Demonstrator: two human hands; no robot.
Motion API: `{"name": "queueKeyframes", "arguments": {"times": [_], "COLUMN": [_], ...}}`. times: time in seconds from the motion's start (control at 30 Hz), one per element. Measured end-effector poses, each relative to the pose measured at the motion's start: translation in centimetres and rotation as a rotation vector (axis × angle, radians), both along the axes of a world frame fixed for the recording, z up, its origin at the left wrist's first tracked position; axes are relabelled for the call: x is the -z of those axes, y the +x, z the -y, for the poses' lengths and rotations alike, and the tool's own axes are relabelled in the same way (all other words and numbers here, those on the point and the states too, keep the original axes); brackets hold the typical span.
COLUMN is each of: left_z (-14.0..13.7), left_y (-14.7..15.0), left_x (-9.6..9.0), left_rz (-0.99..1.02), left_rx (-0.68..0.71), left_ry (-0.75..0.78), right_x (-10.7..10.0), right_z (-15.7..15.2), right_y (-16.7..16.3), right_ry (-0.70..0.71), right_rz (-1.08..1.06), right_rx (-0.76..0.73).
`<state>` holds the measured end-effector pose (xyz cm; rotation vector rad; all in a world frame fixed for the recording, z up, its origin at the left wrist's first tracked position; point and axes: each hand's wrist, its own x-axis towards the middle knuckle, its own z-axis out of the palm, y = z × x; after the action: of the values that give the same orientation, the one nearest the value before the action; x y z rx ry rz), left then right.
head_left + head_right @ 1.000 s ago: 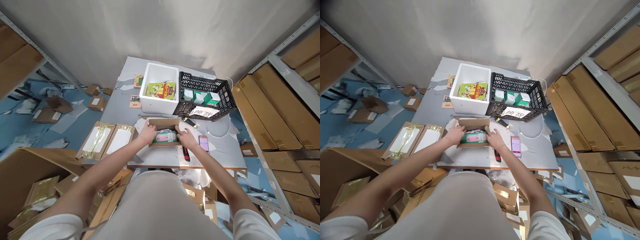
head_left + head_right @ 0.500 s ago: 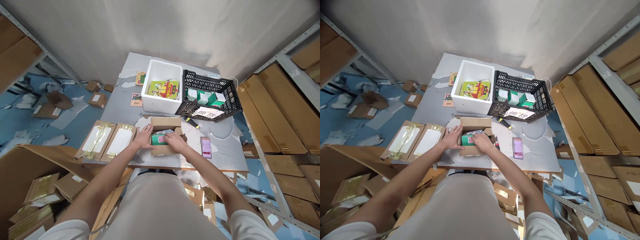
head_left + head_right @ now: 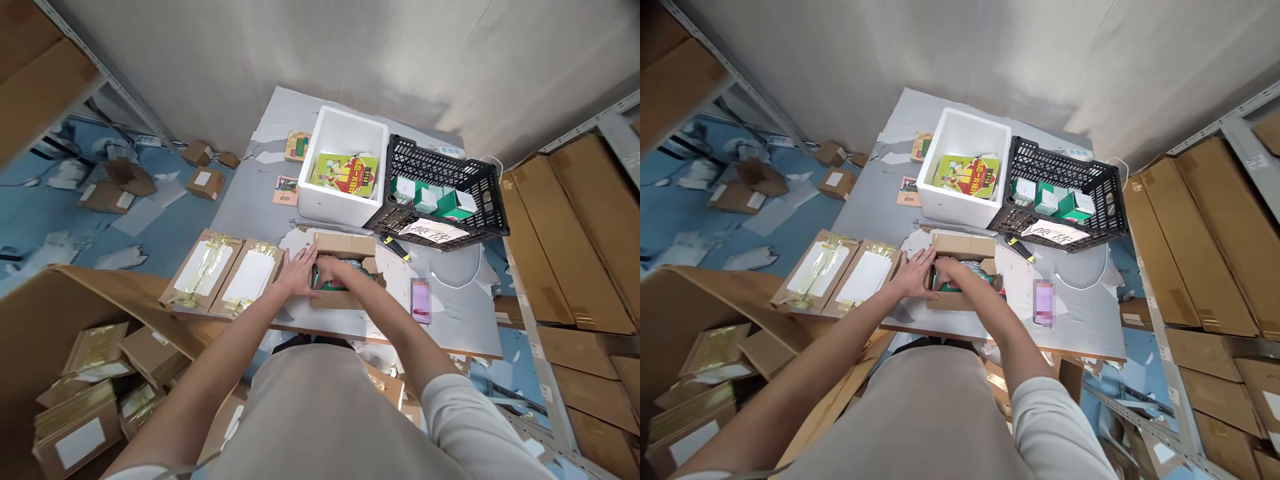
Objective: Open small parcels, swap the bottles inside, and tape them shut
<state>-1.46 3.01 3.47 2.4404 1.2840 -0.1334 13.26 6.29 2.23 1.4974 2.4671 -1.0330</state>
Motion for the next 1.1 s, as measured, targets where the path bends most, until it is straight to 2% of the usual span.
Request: {"name": "queueKeyframes", "arguments": {"times": [0.13,0.2,0.27,0.33,0.4,0.5,0.57,0.63,0.73,0.83,0.9,0.93,1.0,1.1], "left_z": [0.0,0.0,0.0,0.0,-0.1,-0.1,-0.2,-0.7,-2.3,-4.9,-6.7,-7.4,-7.9,-5.4], "left_y": [0.0,-0.1,-0.1,-0.1,0.1,0.3,0.4,0.7,1.3,2.3,2.9,3.1,3.4,3.3], "left_x": [0.0,0.0,0.0,0.0,-0.1,0.0,0.1,0.1,0.1,-0.3,-1.0,-1.6,-2.9,-4.9], "left_rz": [0.008,0.013,0.013,0.003,-0.01,-0.035,-0.053,-0.072,-0.092,-0.109,-0.111,-0.097,-0.026,0.175], "left_rx": [-0.004,0.0,0.003,0.005,0.01,0.018,0.019,0.014,0.005,0.02,0.044,0.057,0.063,-0.027], "left_ry": [0.001,0.003,0.007,0.012,0.016,0.021,0.03,0.047,0.07,0.074,0.079,0.091,0.139,0.239], "right_x": [-2.9,-4.4,-5.3,-5.5,-5.3,-5.1,-5.7,-7.5,-11.9,-16.4,-17.6,-17.4,-15.3,-9.7], "right_z": [2.0,3.4,4.8,6.0,6.8,7.3,7.3,7.6,9.0,12.2,14.8,16.0,18.0,19.0], "right_y": [3.5,5.7,7.8,9.6,10.9,11.5,11.3,11.3,12.7,14.7,15.4,15.3,14.7,13.1], "right_ry": [0.193,0.311,0.393,0.431,0.441,0.448,0.469,0.528,0.694,0.832,0.823,0.798,0.726,0.594], "right_rz": [-0.126,-0.186,-0.193,-0.156,-0.117,-0.092,-0.111,-0.171,-0.285,-0.324,-0.299,-0.282,-0.258,-0.247], "right_rx": [-0.136,-0.1,-0.002,0.065,0.054,0.005,0.01,0.065,0.213,0.323,0.333,0.33,0.328,0.349]}}
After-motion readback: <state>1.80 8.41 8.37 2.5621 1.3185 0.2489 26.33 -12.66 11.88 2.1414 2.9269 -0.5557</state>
